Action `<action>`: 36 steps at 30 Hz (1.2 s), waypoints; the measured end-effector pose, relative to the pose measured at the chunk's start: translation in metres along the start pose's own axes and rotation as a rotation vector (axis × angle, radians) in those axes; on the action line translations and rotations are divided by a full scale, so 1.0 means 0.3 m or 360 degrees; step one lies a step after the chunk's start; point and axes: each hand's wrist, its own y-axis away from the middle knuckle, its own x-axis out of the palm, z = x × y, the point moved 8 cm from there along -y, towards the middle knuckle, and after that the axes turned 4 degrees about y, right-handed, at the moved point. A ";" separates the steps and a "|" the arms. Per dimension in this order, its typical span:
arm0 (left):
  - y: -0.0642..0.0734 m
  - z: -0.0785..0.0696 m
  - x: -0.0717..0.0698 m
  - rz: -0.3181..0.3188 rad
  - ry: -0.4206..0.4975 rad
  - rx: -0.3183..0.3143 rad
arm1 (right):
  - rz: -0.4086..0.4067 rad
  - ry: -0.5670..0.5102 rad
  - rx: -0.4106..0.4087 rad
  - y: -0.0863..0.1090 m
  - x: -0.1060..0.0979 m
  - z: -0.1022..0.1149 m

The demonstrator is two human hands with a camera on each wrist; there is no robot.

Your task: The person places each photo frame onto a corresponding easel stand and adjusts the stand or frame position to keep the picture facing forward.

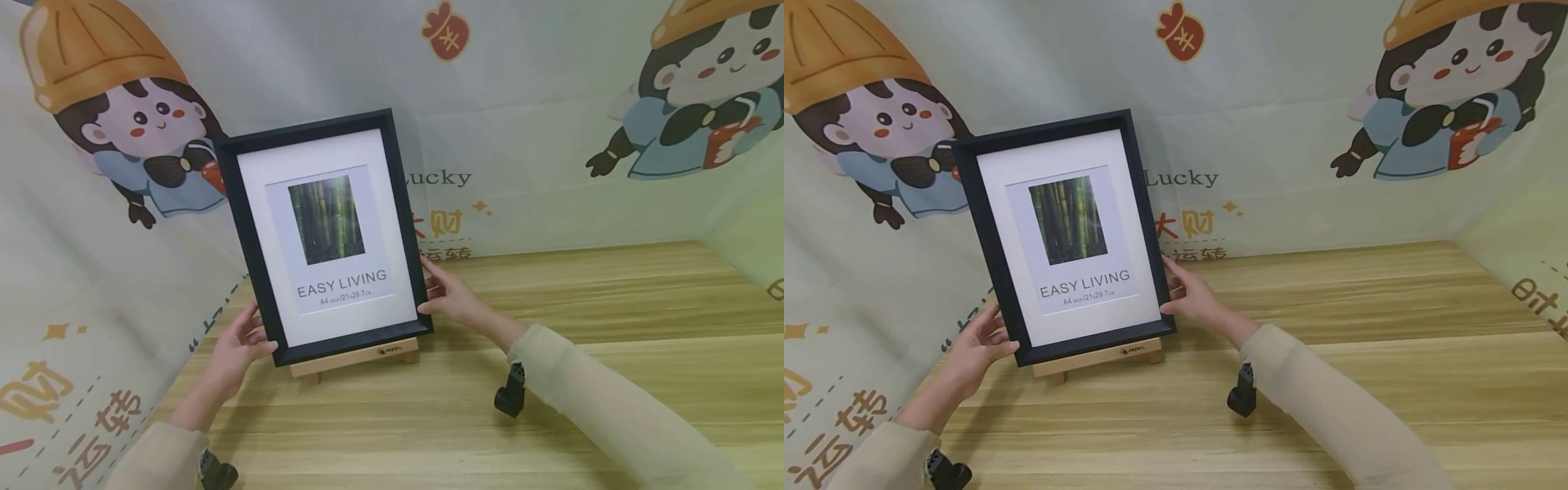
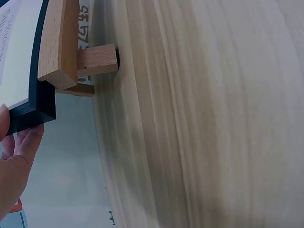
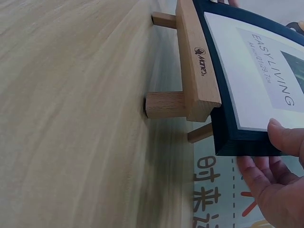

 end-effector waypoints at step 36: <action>0.094 0.059 0.113 -0.0079 -0.0013 -0.0109 | -0.0217 -0.0788 0.0342 0.120 0.177 -0.146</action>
